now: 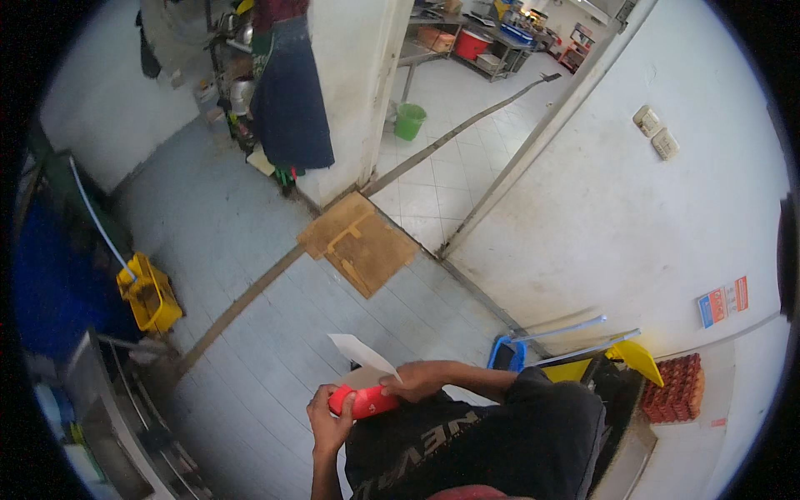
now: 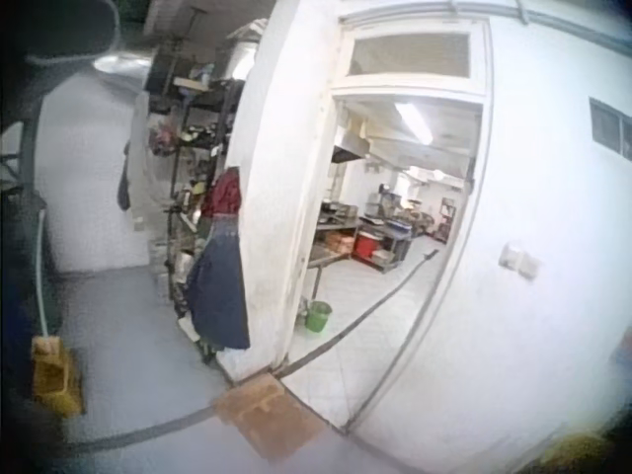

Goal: The person mops the tiled floor with a mop and bucket, then moves to a counter to fold and assemble red-and-white food boxes. They repeatedly fold the flaps and stack the assembled boxes on the counter.

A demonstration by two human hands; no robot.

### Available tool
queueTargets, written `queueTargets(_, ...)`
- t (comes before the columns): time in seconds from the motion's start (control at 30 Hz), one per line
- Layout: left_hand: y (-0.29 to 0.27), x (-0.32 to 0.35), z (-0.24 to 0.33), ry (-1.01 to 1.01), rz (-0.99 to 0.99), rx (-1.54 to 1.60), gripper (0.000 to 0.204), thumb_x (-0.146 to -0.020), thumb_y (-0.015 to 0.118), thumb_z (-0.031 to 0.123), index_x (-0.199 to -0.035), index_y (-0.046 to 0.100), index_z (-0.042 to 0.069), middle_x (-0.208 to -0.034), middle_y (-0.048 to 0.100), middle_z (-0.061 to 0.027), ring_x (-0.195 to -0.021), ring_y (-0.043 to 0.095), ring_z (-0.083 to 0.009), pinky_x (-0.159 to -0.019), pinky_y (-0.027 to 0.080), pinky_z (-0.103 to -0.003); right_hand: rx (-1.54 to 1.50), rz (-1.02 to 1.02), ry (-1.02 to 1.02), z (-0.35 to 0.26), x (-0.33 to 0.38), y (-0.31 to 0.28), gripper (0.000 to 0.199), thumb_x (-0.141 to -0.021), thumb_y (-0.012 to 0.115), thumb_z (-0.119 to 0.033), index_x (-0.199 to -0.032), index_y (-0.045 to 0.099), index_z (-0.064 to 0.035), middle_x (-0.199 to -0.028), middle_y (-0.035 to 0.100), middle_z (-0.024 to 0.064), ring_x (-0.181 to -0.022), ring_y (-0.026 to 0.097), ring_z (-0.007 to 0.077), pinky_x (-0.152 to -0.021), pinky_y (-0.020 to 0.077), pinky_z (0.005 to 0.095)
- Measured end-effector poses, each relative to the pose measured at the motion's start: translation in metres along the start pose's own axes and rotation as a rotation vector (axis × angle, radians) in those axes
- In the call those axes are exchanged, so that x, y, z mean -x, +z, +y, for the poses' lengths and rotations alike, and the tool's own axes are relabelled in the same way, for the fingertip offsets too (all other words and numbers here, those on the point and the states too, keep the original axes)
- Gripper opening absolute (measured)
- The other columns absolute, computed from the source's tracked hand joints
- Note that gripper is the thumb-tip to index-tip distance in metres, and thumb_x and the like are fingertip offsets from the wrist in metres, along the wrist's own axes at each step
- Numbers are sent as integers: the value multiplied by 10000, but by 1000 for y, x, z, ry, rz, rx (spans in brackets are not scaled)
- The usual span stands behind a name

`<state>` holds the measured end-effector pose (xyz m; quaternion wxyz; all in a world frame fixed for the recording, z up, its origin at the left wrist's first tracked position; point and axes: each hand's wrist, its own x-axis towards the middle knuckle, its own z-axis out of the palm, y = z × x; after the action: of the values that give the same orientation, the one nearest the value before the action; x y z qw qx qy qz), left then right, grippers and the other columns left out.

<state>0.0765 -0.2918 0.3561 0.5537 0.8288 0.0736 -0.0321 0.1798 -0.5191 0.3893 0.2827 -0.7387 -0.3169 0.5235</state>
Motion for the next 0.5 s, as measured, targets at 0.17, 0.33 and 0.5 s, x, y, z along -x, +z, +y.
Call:
queueTargets(0.17, -33, -78, 14, 108, -338, -153, 294, -837, 758, 253, -946, 601, 30, -871, 661, -172, -814, 645, -375, -767, 506, -428, -183, 92, 43, 23, -43, -22, 379, -1046, 359, -363, -1024, 502, -12, -796, 612, 202, -756, 622, 363, -702, 452, 479)
queueTargets(0.33, -52, -149, 35, 231, -771, -72, 270, -886, 709, 245, -953, 567, 25, -884, 648, -202, -835, 644, -401, -734, 500, -411, 16, 209, -163, 37, -49, -32, 315, -1038, 413, -301, -1002, 523, -8, -769, 620, 174, -739, 643, 340, -679, 480, 454)
queueTargets(0.5, -52, -224, 38, 423, -1015, -139, 300, -902, 698, 250, -952, 536, 2, -864, 643, -209, -821, 647, -411, -720, 501, -420, 33, 336, -79, -15, -46, -59, 355, -1067, 377, -329, -988, 532, -20, -659, 592, 108, -687, 643, 296, -659, 487, 423)
